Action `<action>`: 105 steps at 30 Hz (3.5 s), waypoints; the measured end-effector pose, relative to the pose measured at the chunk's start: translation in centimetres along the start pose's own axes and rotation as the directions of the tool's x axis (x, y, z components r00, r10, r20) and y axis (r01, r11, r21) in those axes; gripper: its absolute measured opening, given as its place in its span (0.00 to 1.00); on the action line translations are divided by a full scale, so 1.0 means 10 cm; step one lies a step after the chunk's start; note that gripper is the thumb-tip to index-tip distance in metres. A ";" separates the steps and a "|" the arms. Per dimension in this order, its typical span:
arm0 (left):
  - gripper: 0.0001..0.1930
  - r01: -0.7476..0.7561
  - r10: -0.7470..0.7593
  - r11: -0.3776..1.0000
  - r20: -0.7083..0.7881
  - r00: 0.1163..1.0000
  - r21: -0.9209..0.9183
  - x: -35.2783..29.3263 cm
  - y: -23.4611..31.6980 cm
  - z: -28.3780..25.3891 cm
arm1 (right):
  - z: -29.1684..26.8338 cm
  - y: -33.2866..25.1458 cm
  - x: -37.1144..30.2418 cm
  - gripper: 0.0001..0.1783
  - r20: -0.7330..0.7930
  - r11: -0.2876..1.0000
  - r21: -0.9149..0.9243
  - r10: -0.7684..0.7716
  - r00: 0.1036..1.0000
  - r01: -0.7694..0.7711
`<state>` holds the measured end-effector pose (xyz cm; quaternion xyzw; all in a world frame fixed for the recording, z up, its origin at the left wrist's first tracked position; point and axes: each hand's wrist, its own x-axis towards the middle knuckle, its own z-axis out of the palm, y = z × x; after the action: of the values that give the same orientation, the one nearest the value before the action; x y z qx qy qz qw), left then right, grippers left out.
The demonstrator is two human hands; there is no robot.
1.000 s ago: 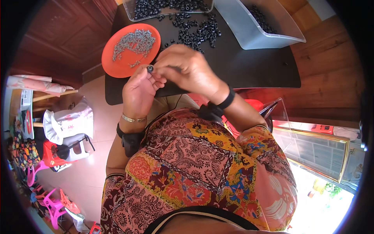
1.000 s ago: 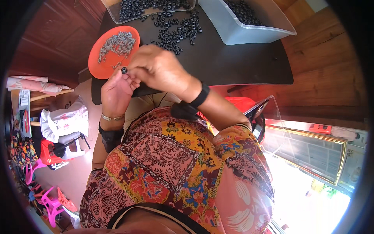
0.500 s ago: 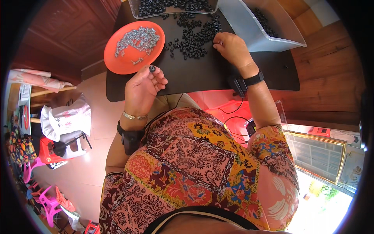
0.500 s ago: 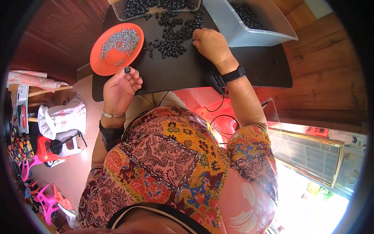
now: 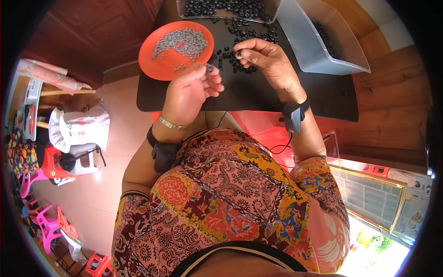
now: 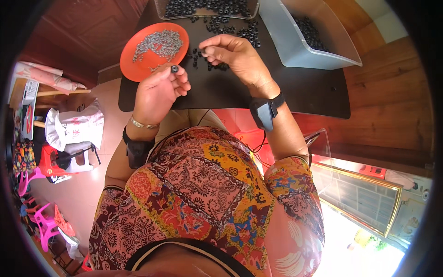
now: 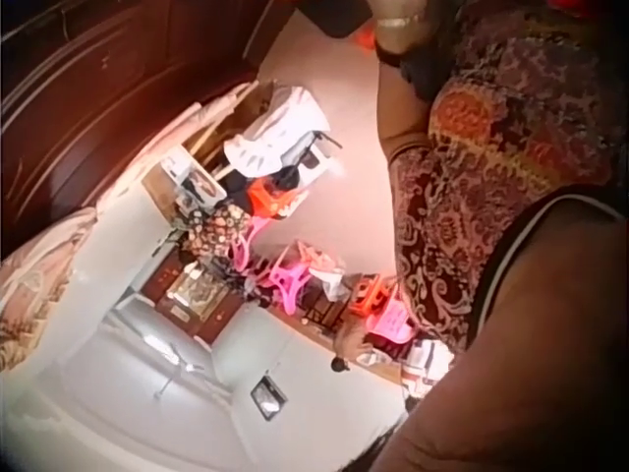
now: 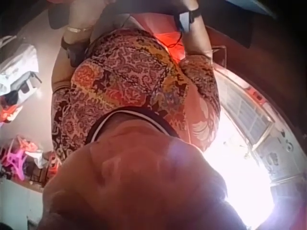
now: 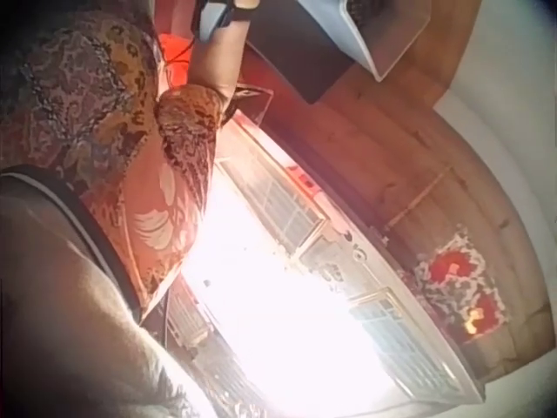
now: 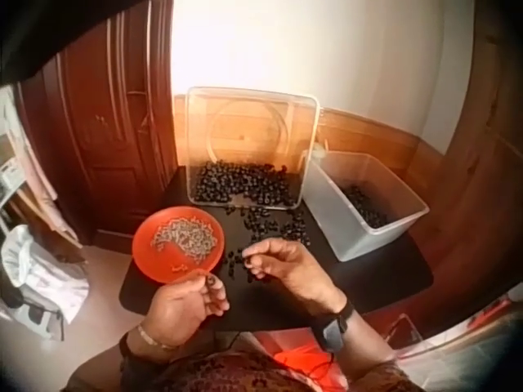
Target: Assembling small black circular components by manually inserting tiny silver parts into their centers.
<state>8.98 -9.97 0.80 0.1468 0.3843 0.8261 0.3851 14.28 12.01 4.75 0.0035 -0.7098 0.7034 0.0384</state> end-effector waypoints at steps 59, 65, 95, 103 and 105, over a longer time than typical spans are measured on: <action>0.12 -0.087 0.081 0.986 -0.048 0.996 -0.142 -0.02 -0.04 0.34 | 0.76 0.23 -0.09 0.16 -0.009 0.396 -0.751 -0.806 0.591 0.528; 0.15 -0.092 0.063 0.967 -0.127 0.990 -0.238 -0.03 -0.10 0.26 | 0.83 0.23 -0.11 0.14 0.047 0.350 -0.778 -0.795 0.604 0.521; 0.13 -0.056 0.037 0.990 -0.140 0.989 -0.132 -0.02 -0.26 -0.27 | -0.99 0.27 1.29 0.12 -0.020 0.193 -0.981 -0.068 0.997 -0.006; 0.13 -0.053 0.036 0.991 -0.136 0.990 -0.120 -0.01 -0.25 -0.24 | -0.90 0.39 1.26 0.12 -0.059 0.091 -0.994 -0.007 0.998 -0.058; 0.13 -0.051 0.035 0.992 -0.132 0.991 -0.118 0.01 -0.26 -0.26 | -0.92 0.35 1.23 0.13 -0.058 0.169 -0.984 -0.003 0.998 -0.056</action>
<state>8.92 -10.19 -2.83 0.0775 0.3543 0.8638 0.3498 2.30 21.81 2.03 -0.0506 -0.9948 0.0809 0.0356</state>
